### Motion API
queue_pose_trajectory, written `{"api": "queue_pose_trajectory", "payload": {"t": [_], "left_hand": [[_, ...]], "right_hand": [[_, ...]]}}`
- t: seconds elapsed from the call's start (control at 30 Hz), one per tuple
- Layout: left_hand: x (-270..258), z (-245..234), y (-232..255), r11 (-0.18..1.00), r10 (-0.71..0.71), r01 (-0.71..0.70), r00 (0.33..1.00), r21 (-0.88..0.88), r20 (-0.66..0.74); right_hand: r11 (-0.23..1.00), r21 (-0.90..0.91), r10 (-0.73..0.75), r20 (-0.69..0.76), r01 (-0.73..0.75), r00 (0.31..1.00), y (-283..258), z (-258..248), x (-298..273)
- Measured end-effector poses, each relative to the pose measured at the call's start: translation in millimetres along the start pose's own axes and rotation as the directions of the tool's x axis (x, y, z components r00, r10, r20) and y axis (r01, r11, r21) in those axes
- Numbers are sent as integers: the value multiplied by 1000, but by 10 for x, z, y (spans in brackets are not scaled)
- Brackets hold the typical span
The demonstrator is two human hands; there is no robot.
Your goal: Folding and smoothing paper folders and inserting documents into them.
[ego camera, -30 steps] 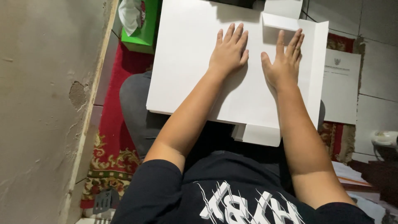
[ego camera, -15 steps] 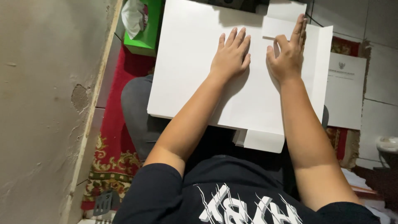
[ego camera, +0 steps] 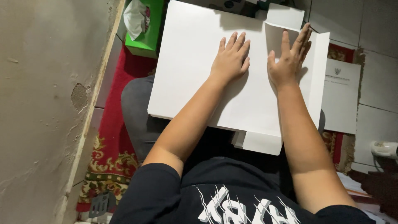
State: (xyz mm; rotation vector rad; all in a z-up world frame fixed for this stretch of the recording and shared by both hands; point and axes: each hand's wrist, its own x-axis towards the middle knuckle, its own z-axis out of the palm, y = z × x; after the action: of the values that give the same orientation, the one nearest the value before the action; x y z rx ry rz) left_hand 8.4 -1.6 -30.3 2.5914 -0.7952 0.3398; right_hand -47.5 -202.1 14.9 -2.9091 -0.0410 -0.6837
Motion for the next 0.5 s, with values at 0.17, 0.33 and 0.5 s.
{"api": "queue_pose_trajectory", "payload": {"t": [0.17, 0.33, 0.5], "left_hand": [[2, -37, 5, 1000, 0, 0, 999, -8, 32], [7, -46, 5, 1000, -4, 4, 1000, -6, 25], [-3, -32, 5, 1000, -4, 4, 1000, -10, 1]], "right_hand": [[928, -219, 363, 362, -301, 858, -299, -150, 217], [869, -288, 477, 274, -402, 835, -227, 141, 300], [907, -289, 333, 44, -307, 942, 23, 411, 287]]}}
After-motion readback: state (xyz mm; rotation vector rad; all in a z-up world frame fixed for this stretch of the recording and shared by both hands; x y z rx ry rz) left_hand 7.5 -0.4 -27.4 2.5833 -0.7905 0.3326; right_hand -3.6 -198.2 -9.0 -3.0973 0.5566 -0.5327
